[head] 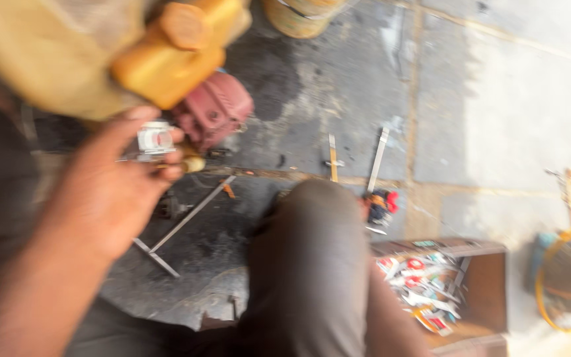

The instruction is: The person sits on the floor repairing a small pump or motor assembly. They use a screwdriver to unscrew a metal part, separate its cover and rotor, then handle and fit small internal components back together by hand.

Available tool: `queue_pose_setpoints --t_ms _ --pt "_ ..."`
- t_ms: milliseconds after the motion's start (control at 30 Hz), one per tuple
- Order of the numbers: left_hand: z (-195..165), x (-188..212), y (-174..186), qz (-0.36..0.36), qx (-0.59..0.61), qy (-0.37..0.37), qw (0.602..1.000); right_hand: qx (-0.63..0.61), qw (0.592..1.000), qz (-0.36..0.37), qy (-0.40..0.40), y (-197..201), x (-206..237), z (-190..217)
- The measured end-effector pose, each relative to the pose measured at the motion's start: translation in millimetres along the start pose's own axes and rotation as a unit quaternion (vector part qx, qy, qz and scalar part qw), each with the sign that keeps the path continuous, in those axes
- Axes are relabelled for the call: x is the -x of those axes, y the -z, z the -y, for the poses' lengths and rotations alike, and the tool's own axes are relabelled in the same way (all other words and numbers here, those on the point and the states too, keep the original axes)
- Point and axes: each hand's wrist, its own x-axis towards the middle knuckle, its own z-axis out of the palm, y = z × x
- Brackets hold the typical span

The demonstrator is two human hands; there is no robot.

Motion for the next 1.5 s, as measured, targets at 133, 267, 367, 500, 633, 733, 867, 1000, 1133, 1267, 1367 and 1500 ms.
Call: queue_pose_setpoints --t_ms 133,267,367,500,633,733,867,1000,1133,1267,1367,1500 --pt "-1.4 -0.1 12.3 -0.028 -0.022 -0.008 0.999 -0.028 0.990 0.128 -0.054 -30.4 26.7 29.8" --pt "2.3 -2.7 17.9 -0.042 -0.016 0.011 0.999 -0.035 0.984 0.163 -0.055 -39.7 40.5 31.2" --pt "8.2 -4.0 14.6 -0.013 0.018 0.009 1.000 -0.035 0.987 0.153 -0.027 -34.4 46.0 15.5" --pt "12.2 0.9 1.6 0.027 0.020 -0.010 0.999 -0.065 0.998 -0.024 0.009 51.5 14.3 -2.8" --pt "11.1 8.0 -12.5 0.032 -0.006 -0.011 0.999 -0.099 0.963 -0.243 0.067 181.3 -28.3 -8.2" --pt "11.3 10.0 -21.2 0.041 -0.022 0.010 0.999 -0.167 0.930 -0.293 0.149 206.2 -14.2 28.3" --pt "17.5 6.5 -31.0 0.053 -0.023 -0.002 0.998 -0.201 0.934 -0.174 0.239 204.5 44.8 118.2" --pt "24.6 4.8 -35.0 0.044 -0.043 -0.005 0.998 -0.132 0.948 -0.072 0.279 145.3 61.8 173.9" --pt "28.1 7.1 -36.8 0.054 -0.100 -0.006 0.994 -0.256 0.944 0.069 0.199 116.8 38.9 164.4" --pt "28.6 6.8 -38.2 0.046 -0.123 -0.020 0.991 -0.207 0.952 0.116 0.192 108.8 25.4 161.2" --pt "27.6 4.6 -36.9 0.048 -0.135 -0.028 0.989 -0.237 0.941 0.142 0.197 106.0 27.2 171.0" --pt "27.7 3.8 -34.6 0.051 -0.162 -0.025 0.985 -0.258 0.934 0.174 0.173 104.7 27.3 172.3"
